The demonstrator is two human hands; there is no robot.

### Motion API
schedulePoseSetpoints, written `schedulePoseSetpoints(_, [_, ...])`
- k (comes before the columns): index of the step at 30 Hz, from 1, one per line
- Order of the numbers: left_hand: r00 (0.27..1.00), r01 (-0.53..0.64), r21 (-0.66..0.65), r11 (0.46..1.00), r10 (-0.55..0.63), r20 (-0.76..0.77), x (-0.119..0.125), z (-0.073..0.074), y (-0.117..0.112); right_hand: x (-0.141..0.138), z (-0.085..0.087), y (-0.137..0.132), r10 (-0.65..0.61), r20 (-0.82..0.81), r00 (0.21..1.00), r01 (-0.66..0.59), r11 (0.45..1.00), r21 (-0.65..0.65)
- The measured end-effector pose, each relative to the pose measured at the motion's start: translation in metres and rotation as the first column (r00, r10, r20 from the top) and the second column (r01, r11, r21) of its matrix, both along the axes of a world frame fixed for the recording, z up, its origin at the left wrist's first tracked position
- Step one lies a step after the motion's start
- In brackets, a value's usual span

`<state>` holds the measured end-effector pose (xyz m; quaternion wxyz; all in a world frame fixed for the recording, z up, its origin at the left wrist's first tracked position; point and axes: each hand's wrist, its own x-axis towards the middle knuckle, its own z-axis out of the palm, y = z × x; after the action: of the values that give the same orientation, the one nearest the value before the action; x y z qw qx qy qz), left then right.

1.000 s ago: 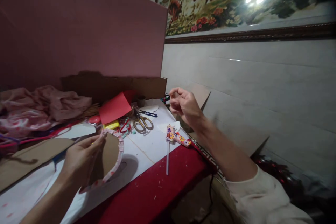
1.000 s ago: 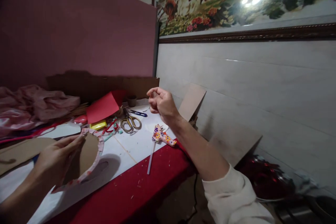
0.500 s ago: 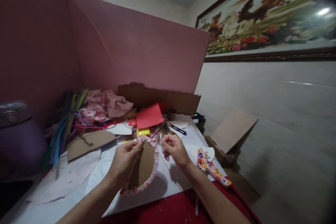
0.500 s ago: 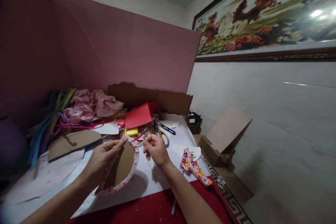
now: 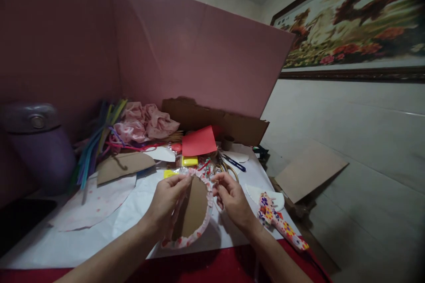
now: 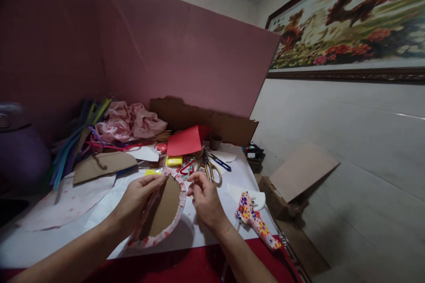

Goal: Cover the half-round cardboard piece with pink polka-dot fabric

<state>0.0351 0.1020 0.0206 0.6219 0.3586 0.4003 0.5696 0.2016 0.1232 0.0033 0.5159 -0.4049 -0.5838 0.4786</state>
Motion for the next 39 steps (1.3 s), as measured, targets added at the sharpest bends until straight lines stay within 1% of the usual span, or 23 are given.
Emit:
schedulePoseSetpoints(3, [0.999,-0.040,0.003,0.999,0.040,-0.016,-0.002,-0.003,0.003,0.001,0.001,-0.002,-0.025,0.005,1.000,0.025,1.000,0.019])
schedulePoseSetpoints(6, [0.998,-0.062,-0.004,0.998,0.062,-0.020,-0.004,-0.007,0.004,0.002,0.002,-0.003,-0.008,0.004,1.000,0.008,1.000,0.000])
schedulePoseSetpoints(15, [0.998,-0.056,-0.033,0.998,0.056,-0.012,-0.005,-0.009,0.002,-0.003,0.004,-0.006,0.003,-0.012,1.000,-0.003,1.000,-0.003])
schedulePoseSetpoints(17, [0.999,-0.055,-0.032,0.998,0.055,-0.003,-0.006,-0.009,0.003,-0.003,0.003,-0.007,0.028,-0.023,0.999,-0.028,0.999,-0.037])
schedulePoseSetpoints(21, [0.998,-0.060,-0.012,0.998,0.060,0.016,-0.003,-0.010,0.003,-0.008,-0.002,-0.011,0.124,-0.035,0.992,-0.127,0.983,-0.129])
schedulePoseSetpoints(24, [0.999,-0.029,0.021,0.999,0.029,0.035,-0.001,-0.008,0.002,-0.011,-0.003,-0.014,0.157,-0.052,0.986,-0.163,0.974,-0.156])
schedulePoseSetpoints(27, [0.998,0.007,0.054,0.999,-0.010,0.057,-0.002,-0.004,0.001,-0.011,0.000,-0.017,0.165,-0.068,0.984,-0.173,0.973,-0.151])
schedulePoseSetpoints(30, [0.999,0.029,0.069,0.997,-0.032,0.043,-0.006,-0.001,0.001,-0.011,0.002,-0.019,0.174,-0.067,0.982,-0.183,0.971,-0.152])
schedulePoseSetpoints(36, [0.999,0.026,0.104,0.994,-0.024,-0.024,-0.009,-0.004,0.004,-0.012,0.000,-0.018,0.171,-0.062,0.983,-0.177,0.977,-0.119])
schedulePoseSetpoints(39, [0.999,0.038,0.109,0.993,-0.034,-0.039,-0.009,-0.002,0.003,-0.011,-0.003,-0.016,0.169,-0.062,0.984,-0.175,0.979,-0.101])
